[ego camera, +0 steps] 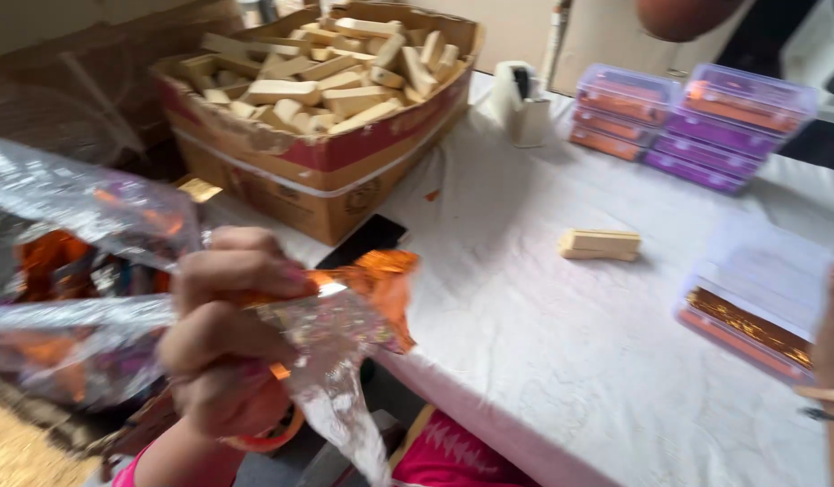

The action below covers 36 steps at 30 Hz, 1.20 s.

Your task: The recorder is wrapping wooden blocks in foil and placing them into plastic containers.

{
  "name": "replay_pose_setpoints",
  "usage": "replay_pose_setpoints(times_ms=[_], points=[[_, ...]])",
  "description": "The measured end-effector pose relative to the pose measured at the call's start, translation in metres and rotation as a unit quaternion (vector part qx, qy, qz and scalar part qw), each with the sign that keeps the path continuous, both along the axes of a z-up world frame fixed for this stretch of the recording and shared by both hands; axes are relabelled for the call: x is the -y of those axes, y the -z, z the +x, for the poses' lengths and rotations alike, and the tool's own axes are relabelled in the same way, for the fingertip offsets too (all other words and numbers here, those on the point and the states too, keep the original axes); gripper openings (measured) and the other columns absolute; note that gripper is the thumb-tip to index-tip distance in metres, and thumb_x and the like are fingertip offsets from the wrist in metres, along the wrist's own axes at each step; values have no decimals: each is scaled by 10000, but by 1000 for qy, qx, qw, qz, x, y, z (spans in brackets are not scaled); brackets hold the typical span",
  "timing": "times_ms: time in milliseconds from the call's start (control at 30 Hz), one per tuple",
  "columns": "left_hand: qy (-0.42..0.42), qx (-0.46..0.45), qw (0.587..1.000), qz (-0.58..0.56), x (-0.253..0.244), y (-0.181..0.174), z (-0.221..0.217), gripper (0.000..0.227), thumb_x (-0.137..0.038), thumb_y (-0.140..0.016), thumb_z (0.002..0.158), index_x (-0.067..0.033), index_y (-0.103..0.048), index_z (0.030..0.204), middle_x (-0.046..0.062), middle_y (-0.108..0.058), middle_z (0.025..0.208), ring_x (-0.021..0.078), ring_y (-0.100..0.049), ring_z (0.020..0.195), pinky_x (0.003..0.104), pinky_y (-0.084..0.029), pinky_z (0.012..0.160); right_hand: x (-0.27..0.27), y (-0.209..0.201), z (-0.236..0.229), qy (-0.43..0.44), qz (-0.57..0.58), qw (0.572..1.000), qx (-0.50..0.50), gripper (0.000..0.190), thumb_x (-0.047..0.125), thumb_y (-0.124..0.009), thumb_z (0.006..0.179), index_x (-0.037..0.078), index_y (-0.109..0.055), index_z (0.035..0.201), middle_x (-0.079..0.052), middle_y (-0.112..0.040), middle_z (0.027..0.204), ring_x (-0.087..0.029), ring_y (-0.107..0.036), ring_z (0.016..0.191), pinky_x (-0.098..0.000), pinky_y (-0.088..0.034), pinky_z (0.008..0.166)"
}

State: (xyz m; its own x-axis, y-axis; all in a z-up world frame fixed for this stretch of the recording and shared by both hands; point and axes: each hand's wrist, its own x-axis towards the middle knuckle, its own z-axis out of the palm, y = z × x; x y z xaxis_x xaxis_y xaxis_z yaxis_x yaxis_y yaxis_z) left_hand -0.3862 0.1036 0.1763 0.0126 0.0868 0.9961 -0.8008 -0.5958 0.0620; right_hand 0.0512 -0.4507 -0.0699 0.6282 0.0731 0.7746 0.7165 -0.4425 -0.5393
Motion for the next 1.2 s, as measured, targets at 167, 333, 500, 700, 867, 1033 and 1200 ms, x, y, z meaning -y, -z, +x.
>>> replay_pose_setpoints(times_ms=[167,333,500,700,867,1033,1200], points=[[242,-146,959,-7,73,42,130,128,-102,-513,828,20,-486,798,167,-580,1042,287,-562,1032,378,-479,952,-134,-112,-166,-84,-60,995,-17,384,431,-606,1110,53,-656,1141,-66,-638,1035,-160,-603,973,-316,-524,894],[487,-325,789,-186,132,114,268,108,-45,-454,870,17,-542,859,150,-591,1178,198,-531,1053,315,-441,976,-187,-128,-194,-336,-11,926,-170,665,550,-519,956,62,-503,1407,-50,-671,1147,-128,-643,1057,-275,-530,909],[559,-504,618,-227,150,148,338,213,-201,-571,978,-19,-641,1065,162,-551,1050,226,-522,938,388,-467,845,-186,-97,-170,-216,34,928,-301,274,96,-644,945,24,-575,1200,-40,-712,991,-105,-676,919,-265,-576,817],[449,-607,655,29,131,131,324,297,-218,-739,853,-29,-661,1068,69,-571,1263,192,-566,1190,356,-491,1023,-157,-67,-141,-209,118,913,-329,108,54,-575,1012,2,-594,1104,-23,-644,967,-65,-594,899,-235,-511,783],[361,-564,694,265,112,136,339,491,-51,-807,736,-133,-666,1199,48,-603,1276,184,-569,1190,367,-490,1056,-128,-74,-119,-174,68,922,-339,138,91,-583,1003,21,-578,1122,-3,-632,967,-50,-582,906,-212,-492,798],[410,-544,668,300,97,124,340,518,49,-733,766,-153,-679,1240,16,-652,1349,144,-616,1209,341,-556,1011,-108,-95,-115,-192,-51,902,-383,144,117,-598,984,28,-617,1095,-9,-662,965,-48,-615,924,-222,-516,825],[224,-603,692,327,96,128,341,396,31,-675,831,-187,-754,1152,69,-766,1009,218,-715,818,361,-603,749,-141,-138,-150,55,-197,934,-294,207,120,-638,916,79,-582,1111,-36,-654,994,-147,-665,894,-307,-555,806]])
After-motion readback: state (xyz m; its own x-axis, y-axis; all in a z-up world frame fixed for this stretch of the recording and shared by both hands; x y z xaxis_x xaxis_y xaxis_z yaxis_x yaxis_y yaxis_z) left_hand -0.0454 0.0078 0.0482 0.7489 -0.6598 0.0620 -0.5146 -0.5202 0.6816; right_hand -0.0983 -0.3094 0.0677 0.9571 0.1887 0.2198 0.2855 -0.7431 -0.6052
